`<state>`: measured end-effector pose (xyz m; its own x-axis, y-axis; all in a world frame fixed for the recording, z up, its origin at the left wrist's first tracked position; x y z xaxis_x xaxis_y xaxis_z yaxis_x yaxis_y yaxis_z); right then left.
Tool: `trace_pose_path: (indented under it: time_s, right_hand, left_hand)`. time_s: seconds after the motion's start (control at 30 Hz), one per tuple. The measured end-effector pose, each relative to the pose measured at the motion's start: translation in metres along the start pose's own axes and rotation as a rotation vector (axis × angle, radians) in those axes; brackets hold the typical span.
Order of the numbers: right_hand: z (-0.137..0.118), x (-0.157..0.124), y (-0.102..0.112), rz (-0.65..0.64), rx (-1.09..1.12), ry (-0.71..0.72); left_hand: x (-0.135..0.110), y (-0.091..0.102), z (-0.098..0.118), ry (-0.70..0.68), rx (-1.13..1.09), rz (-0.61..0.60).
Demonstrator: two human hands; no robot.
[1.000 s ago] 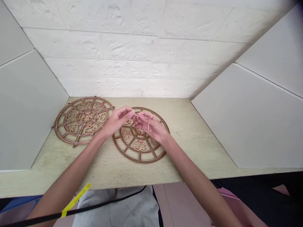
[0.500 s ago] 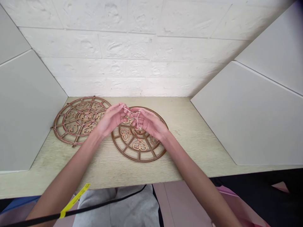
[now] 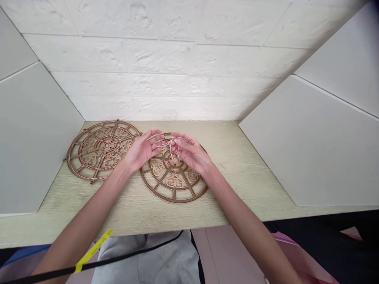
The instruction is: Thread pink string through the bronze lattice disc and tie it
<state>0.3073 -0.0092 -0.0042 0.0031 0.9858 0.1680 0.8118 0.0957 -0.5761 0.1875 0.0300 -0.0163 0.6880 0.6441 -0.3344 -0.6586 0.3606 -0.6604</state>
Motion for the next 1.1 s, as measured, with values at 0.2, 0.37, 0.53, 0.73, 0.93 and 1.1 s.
trace_pose_path:
  time_s: [0.2, 0.37, 0.53, 0.73, 0.93, 1.1]
  right_hand:
    - [0.0, 0.004, 0.011, 0.043, 0.072, 0.057]
    - [-0.006, 0.009, 0.02, 0.098, 0.129, 0.134]
    - [-0.013, 0.012, 0.029, 0.168, 0.171, 0.205]
    - [-0.015, 0.014, 0.037, 0.2, 0.11, 0.219]
    - [-0.013, 0.01, 0.031, 0.146, -0.196, 0.229]
    - [-0.026, 0.005, 0.022, 0.141, -0.554, 0.381]
  left_hand:
    - [-0.003, -0.007, -0.005, -0.006, 0.125, 0.013]
    - [-0.004, -0.008, -0.003, -0.087, 0.337, 0.09]
    - [-0.005, -0.013, -0.011, -0.037, 0.475, 0.089]
    - [-0.005, -0.031, -0.024, 0.015, 0.703, -0.083]
    - [-0.006, -0.039, -0.029, 0.002, 0.694, -0.178]
    - [-0.006, -0.031, -0.026, 0.002, 0.515, -0.115]
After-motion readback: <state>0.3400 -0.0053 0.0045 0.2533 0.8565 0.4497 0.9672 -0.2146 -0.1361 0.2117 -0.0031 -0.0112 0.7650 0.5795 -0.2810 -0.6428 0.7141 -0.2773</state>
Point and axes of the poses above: each hand's wrist, its own x-axis towards the middle knuckle, its own y-axis out of the back of the hand, z = x × y, the point moved 9 cm from there along x, towards the middle knuckle, and after that the axes turned 13 degrees about y, right-handed, at the moved point
